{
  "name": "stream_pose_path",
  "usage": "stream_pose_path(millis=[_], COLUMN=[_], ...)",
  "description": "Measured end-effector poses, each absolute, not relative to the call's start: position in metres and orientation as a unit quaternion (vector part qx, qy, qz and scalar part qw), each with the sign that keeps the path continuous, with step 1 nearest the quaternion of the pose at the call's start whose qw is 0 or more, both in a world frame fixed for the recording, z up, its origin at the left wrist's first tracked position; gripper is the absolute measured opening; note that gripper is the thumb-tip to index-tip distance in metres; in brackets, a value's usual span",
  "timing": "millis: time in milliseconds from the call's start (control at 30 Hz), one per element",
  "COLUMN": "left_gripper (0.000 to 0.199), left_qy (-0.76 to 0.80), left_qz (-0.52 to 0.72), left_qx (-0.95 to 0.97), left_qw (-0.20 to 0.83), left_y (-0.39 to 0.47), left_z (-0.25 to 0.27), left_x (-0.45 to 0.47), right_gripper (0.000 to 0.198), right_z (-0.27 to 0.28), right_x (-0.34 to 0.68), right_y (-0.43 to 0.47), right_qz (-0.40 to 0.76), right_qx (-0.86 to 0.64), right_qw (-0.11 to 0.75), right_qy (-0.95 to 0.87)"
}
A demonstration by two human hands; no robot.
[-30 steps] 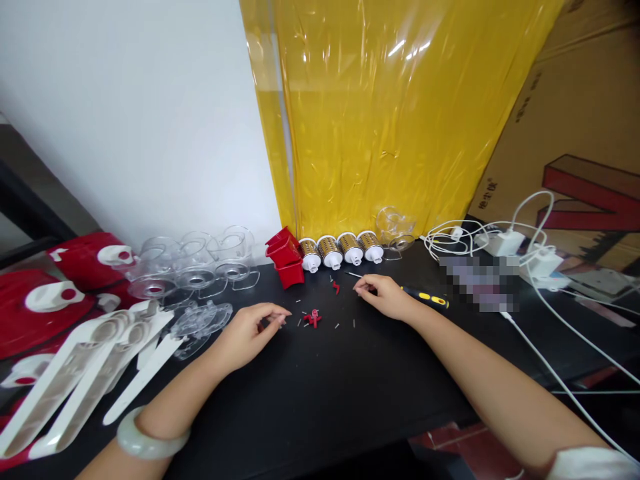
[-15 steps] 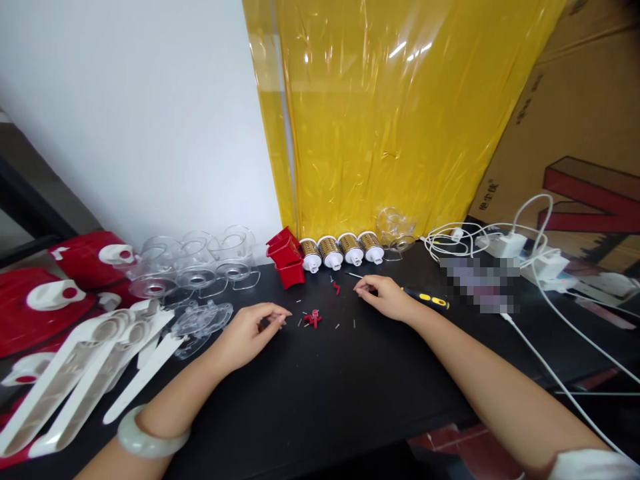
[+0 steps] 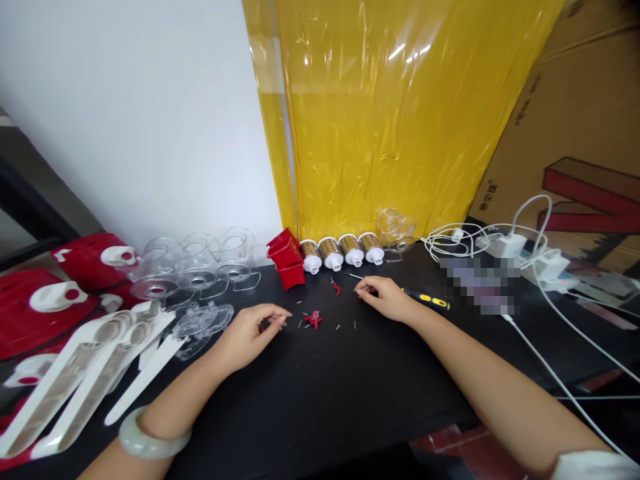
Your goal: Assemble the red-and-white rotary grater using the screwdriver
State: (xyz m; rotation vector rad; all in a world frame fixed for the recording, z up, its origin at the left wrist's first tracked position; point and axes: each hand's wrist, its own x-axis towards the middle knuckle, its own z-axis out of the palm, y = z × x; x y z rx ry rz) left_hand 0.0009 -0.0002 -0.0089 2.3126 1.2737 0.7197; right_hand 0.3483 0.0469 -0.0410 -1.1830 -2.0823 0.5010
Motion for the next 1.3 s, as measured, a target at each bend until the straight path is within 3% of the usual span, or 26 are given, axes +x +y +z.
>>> stream_pose_path(millis=[700, 1033, 1300], left_gripper=[0.029, 0.034, 0.027], left_qy=[0.455, 0.517, 0.522], left_qz=[0.263, 0.36, 0.361], left_qx=[0.833, 0.776, 0.772], left_qw=[0.175, 0.034, -0.041], left_y=[0.001, 0.005, 0.004], left_z=[-0.007, 0.006, 0.009], left_x=[0.002, -0.019, -0.017], right_gripper=[0.014, 0.013, 0.015], right_z=[-0.041, -0.041, -0.04], right_x=[0.348, 0.348, 0.348], right_y=[0.047, 0.047, 0.046], right_qz=[0.193, 0.196, 0.201], right_qx=[-0.459, -0.456, -0.46], right_qw=[0.339, 0.344, 0.339], right_qy=[-0.798, -0.797, -0.796])
